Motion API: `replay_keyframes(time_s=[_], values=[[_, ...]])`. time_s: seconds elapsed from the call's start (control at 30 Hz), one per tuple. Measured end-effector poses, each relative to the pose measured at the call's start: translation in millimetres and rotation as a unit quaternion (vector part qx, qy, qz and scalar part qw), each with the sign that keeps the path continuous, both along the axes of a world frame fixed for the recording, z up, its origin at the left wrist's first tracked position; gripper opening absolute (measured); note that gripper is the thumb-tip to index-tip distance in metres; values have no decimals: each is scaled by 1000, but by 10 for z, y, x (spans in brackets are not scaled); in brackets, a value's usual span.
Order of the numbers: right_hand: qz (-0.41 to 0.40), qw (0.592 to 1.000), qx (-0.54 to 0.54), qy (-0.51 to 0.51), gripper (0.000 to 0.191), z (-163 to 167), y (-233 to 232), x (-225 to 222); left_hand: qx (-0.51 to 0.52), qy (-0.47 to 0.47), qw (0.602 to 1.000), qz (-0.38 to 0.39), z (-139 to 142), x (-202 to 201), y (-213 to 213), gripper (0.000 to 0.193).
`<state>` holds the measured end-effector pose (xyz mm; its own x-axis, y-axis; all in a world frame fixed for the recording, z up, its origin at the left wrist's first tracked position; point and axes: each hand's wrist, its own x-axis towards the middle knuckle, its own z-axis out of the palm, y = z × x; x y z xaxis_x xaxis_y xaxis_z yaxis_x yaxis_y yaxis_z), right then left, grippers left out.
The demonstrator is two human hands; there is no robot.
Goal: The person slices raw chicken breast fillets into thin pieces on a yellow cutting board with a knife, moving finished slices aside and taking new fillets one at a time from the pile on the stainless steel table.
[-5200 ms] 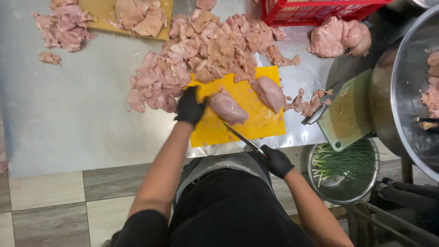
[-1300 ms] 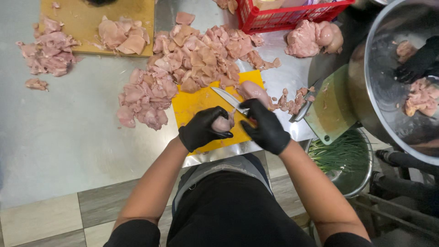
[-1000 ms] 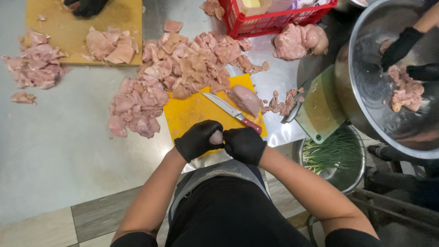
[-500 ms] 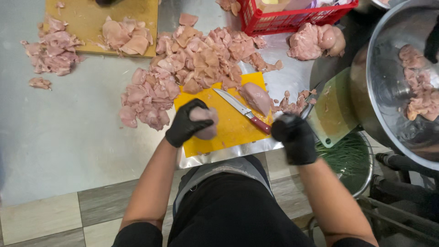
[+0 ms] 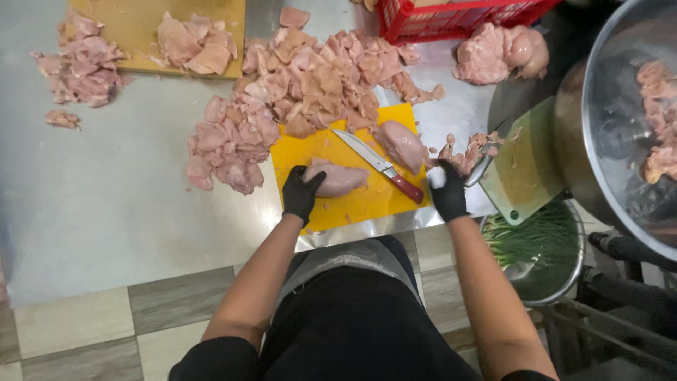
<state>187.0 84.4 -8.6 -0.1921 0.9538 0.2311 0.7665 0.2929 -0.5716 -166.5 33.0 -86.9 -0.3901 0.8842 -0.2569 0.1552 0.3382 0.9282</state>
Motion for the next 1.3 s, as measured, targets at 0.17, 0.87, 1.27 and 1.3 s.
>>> replay_keyframes(time_s=[0.17, 0.87, 1.27, 1.3], values=[[-17, 960, -155, -232, 33, -11, -271, -762, -87, -101, 985, -109, 106, -183, 2, 57], [-111, 905, -223, 346, 20, -239, -885, -625, -12, -160, 981, -112, -107, 156, -93, 30], [29, 962, -269, -43, 28, -301, -1003, -563, 122, 142, 978, -87, 106, 333, -179, 36], [29, 961, -271, -51, 28, -299, -992, -534, 100, 138, 980, -101, 106, 386, -148, 35]])
